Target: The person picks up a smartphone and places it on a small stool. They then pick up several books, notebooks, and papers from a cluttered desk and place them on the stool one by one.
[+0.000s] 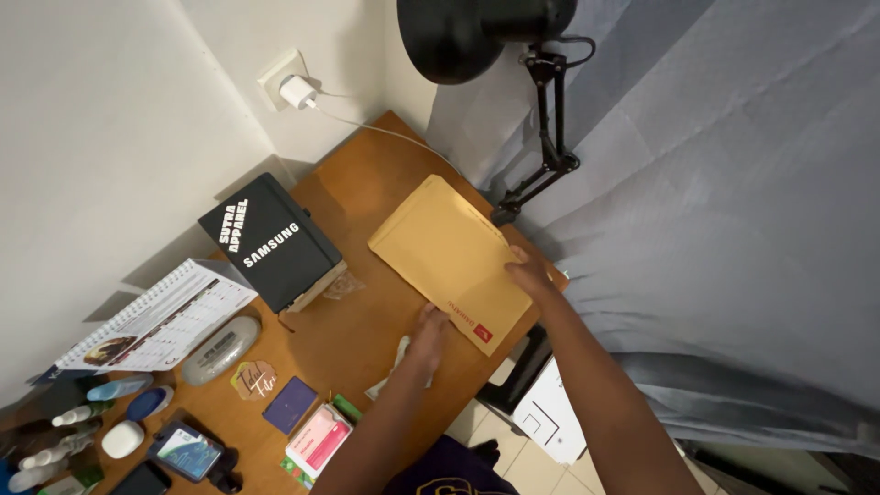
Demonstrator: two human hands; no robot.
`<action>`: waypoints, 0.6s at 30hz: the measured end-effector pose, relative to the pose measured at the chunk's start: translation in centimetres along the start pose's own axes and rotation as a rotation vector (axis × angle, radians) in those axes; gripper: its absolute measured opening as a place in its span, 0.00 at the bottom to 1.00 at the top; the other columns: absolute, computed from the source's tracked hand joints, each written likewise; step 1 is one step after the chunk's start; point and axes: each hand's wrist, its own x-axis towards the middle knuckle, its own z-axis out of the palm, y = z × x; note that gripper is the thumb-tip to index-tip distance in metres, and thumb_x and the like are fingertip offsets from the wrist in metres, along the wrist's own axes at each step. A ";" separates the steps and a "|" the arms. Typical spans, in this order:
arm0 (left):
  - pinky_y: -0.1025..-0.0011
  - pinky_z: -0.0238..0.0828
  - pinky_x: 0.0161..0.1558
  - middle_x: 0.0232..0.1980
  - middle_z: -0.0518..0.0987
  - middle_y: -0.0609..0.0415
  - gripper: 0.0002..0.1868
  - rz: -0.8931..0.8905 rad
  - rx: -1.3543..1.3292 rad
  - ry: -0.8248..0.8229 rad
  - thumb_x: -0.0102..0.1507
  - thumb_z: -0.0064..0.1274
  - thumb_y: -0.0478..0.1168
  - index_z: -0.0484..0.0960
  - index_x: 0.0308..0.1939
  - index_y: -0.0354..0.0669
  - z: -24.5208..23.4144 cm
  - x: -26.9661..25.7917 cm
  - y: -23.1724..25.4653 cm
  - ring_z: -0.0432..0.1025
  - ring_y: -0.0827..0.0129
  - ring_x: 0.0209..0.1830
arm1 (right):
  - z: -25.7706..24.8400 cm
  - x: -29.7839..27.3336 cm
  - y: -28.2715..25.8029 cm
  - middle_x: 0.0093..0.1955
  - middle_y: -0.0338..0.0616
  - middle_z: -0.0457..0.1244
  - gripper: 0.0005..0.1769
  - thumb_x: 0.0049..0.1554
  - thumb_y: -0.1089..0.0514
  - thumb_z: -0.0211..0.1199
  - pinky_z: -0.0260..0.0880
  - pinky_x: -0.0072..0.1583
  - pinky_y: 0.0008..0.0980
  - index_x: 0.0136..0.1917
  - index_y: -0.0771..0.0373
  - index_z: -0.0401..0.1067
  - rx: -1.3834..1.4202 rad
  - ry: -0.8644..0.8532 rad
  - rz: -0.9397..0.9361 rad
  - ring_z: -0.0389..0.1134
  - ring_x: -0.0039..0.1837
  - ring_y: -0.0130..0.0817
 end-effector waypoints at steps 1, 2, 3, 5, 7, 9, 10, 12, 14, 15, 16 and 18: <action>0.59 0.54 0.68 0.60 0.68 0.50 0.37 0.031 0.025 0.015 0.60 0.57 0.34 0.62 0.73 0.41 -0.9 0.9 -0.9 0.64 0.61 0.62 | 0.1 1.0 1.3 0.71 0.59 0.60 0.39 0.49 0.58 0.66 0.74 0.55 0.37 0.74 0.56 0.66 0.013 0.003 -0.006 0.70 0.59 0.42; 0.59 0.55 0.67 0.58 0.68 0.51 0.36 0.063 0.050 0.030 0.60 0.57 0.33 0.63 0.71 0.40 -1.9 1.9 -1.9 0.63 0.62 0.60 | 0.2 2.1 2.6 0.70 0.59 0.60 0.39 0.48 0.58 0.67 0.75 0.53 0.37 0.74 0.56 0.67 0.026 0.006 -0.011 0.70 0.57 0.43; 0.59 0.55 0.67 0.58 0.68 0.51 0.36 0.058 0.054 0.032 0.60 0.57 0.33 0.63 0.71 0.40 -2.4 2.5 -2.7 0.63 0.62 0.60 | 0.3 2.1 2.9 0.70 0.59 0.60 0.39 0.48 0.58 0.67 0.75 0.53 0.37 0.74 0.56 0.67 0.029 0.007 -0.006 0.70 0.57 0.43; 0.58 0.57 0.65 0.56 0.69 0.49 0.35 0.072 0.034 0.017 0.60 0.60 0.34 0.63 0.69 0.41 -3.3 4.0 -3.9 0.64 0.59 0.57 | 0.8 2.4 2.9 0.70 0.59 0.60 0.40 0.48 0.59 0.67 0.76 0.50 0.36 0.75 0.56 0.65 0.091 0.003 0.014 0.71 0.53 0.39; 0.59 0.62 0.58 0.56 0.68 0.50 0.35 0.033 0.085 0.038 0.61 0.58 0.38 0.59 0.70 0.43 -2.2 3.1 -2.7 0.65 0.62 0.54 | 0.4 1.9 2.2 0.71 0.57 0.60 0.40 0.49 0.58 0.67 0.75 0.52 0.36 0.75 0.53 0.66 0.041 -0.005 0.013 0.71 0.56 0.39; 0.60 0.67 0.51 0.56 0.67 0.52 0.35 -0.010 0.134 0.057 0.63 0.56 0.43 0.56 0.70 0.46 -1.4 2.4 -1.9 0.67 0.64 0.50 | 0.5 1.8 2.1 0.71 0.56 0.60 0.39 0.49 0.56 0.67 0.75 0.54 0.37 0.75 0.50 0.67 -0.012 -0.011 0.014 0.71 0.59 0.39; 0.56 0.66 0.58 0.64 0.65 0.45 0.39 0.048 0.214 0.051 0.65 0.56 0.40 0.51 0.74 0.45 -1.1 2.1 -1.5 0.66 0.56 0.59 | 0.8 2.0 2.3 0.72 0.57 0.59 0.40 0.50 0.57 0.67 0.73 0.57 0.39 0.76 0.52 0.65 0.025 -0.023 -0.003 0.69 0.61 0.41; 0.52 0.65 0.66 0.72 0.62 0.39 0.42 0.100 0.295 0.045 0.66 0.56 0.38 0.47 0.78 0.44 -1.5 3.0 -1.9 0.65 0.48 0.68 | 1.0 0.9 2.1 0.73 0.58 0.59 0.40 0.51 0.57 0.67 0.71 0.59 0.41 0.77 0.54 0.64 0.063 -0.035 -0.013 0.68 0.62 0.43; 0.49 0.57 0.72 0.76 0.58 0.37 0.44 0.310 0.431 0.041 0.65 0.53 0.33 0.43 0.79 0.43 -2.6 5.2 -3.3 0.58 0.45 0.75 | 0.7 -1.6 1.1 0.71 0.59 0.60 0.41 0.51 0.56 0.65 0.72 0.59 0.39 0.77 0.52 0.62 0.032 -0.062 0.010 0.68 0.63 0.44; 0.49 0.57 0.72 0.76 0.58 0.37 0.44 0.308 0.432 0.040 0.65 0.53 0.33 0.43 0.79 0.43 -3.4 6.4 -4.2 0.58 0.45 0.75 | 1.2 -1.8 0.9 0.71 0.59 0.60 0.41 0.51 0.56 0.65 0.72 0.59 0.39 0.77 0.52 0.62 0.033 -0.060 0.012 0.68 0.63 0.44; 0.50 0.53 0.75 0.77 0.56 0.38 0.44 0.347 0.452 0.038 0.65 0.50 0.30 0.41 0.79 0.44 -4.1 7.5 -5.1 0.56 0.46 0.76 | 1.6 -2.1 0.8 0.71 0.59 0.60 0.41 0.50 0.57 0.66 0.72 0.60 0.41 0.77 0.52 0.64 -0.009 -0.067 0.008 0.68 0.64 0.46; 0.50 0.48 0.77 0.78 0.55 0.39 0.44 0.388 0.476 0.027 0.65 0.46 0.28 0.40 0.80 0.44 -4.5 7.0 -4.4 0.54 0.47 0.77 | 1.7 -3.0 0.6 0.71 0.59 0.61 0.41 0.49 0.57 0.68 0.71 0.61 0.43 0.76 0.53 0.65 -0.046 -0.066 0.003 0.69 0.64 0.48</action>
